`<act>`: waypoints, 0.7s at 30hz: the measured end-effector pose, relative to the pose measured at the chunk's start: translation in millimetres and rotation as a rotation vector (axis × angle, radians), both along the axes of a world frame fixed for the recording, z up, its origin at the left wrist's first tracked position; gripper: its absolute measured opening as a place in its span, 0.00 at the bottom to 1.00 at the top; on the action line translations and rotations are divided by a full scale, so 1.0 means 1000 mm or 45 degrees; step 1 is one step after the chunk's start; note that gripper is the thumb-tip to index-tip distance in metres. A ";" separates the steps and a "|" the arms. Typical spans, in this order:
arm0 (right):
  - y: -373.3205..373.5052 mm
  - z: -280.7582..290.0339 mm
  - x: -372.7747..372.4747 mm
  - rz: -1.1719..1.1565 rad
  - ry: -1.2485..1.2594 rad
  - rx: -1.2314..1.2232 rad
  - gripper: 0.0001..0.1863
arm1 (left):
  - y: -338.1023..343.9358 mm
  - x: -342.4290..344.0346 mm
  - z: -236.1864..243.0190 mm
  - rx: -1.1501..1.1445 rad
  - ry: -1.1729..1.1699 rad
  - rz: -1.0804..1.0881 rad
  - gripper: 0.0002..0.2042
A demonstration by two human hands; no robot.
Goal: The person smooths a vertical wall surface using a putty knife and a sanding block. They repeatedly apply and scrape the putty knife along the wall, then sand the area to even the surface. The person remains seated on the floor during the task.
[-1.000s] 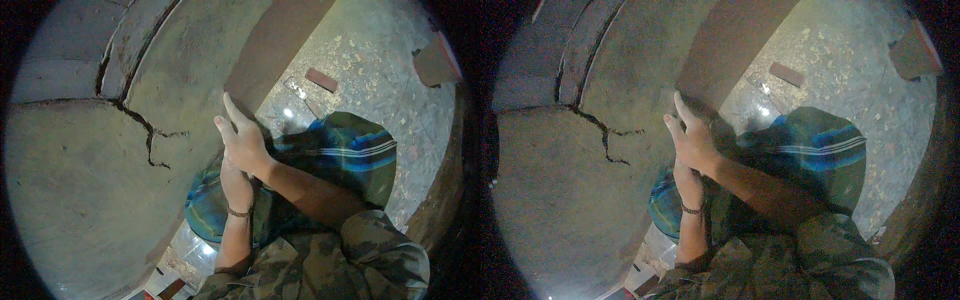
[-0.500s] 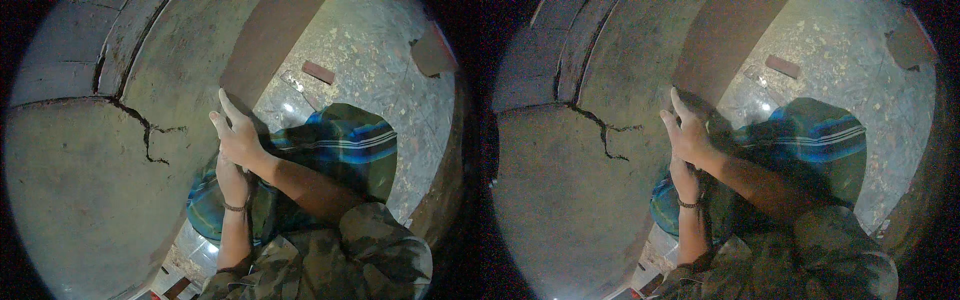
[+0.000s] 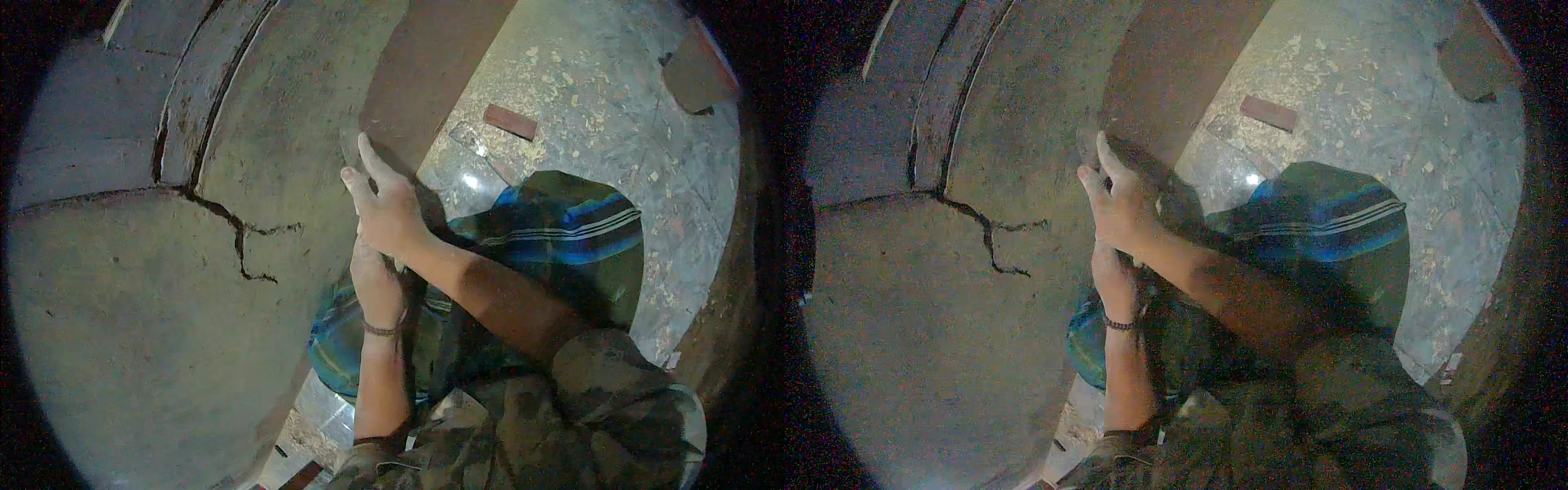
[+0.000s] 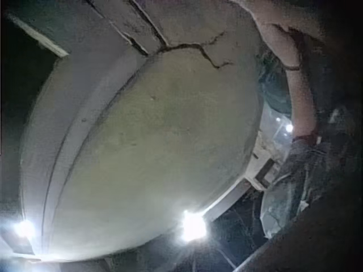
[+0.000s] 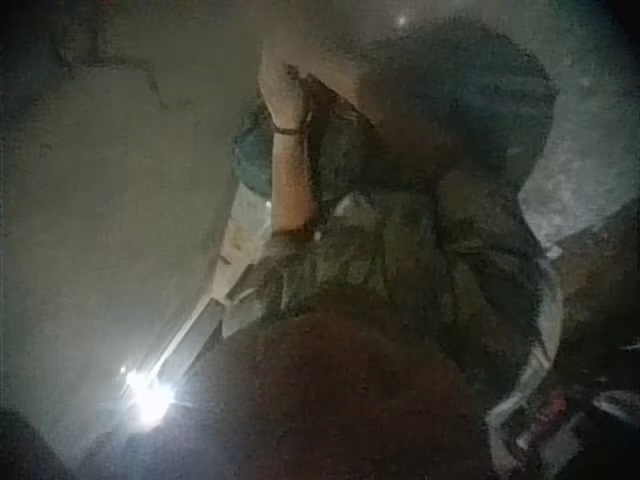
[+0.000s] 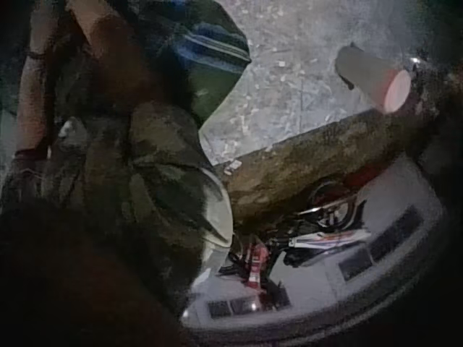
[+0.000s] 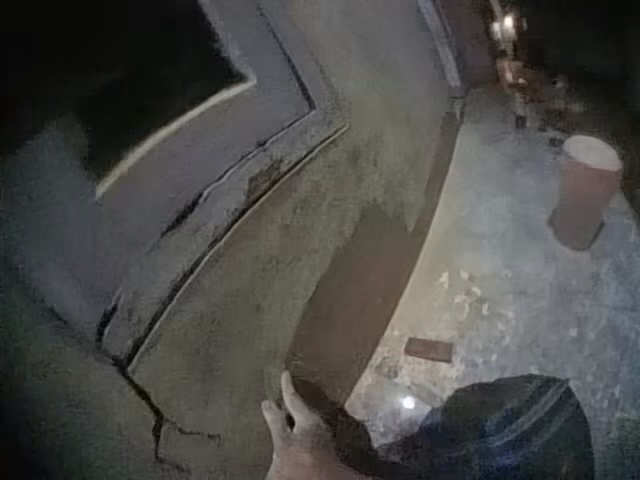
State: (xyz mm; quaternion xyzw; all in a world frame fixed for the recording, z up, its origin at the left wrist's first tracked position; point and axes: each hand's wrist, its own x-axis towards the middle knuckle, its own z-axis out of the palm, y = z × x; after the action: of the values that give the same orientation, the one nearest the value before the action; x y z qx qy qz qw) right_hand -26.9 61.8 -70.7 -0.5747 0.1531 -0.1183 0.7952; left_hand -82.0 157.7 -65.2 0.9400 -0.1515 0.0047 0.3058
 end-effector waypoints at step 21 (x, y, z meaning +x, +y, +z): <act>-0.015 0.003 0.006 -0.148 -0.139 -0.109 0.34 | -0.016 0.013 0.004 -0.085 0.027 -0.046 0.15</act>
State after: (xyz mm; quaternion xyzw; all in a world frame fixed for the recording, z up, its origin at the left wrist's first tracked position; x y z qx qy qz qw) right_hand -21.2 46.6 -68.2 -0.5911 0.1375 -0.2019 0.7687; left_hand -69.1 141.3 -61.7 0.9264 -0.1649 -0.0058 0.3385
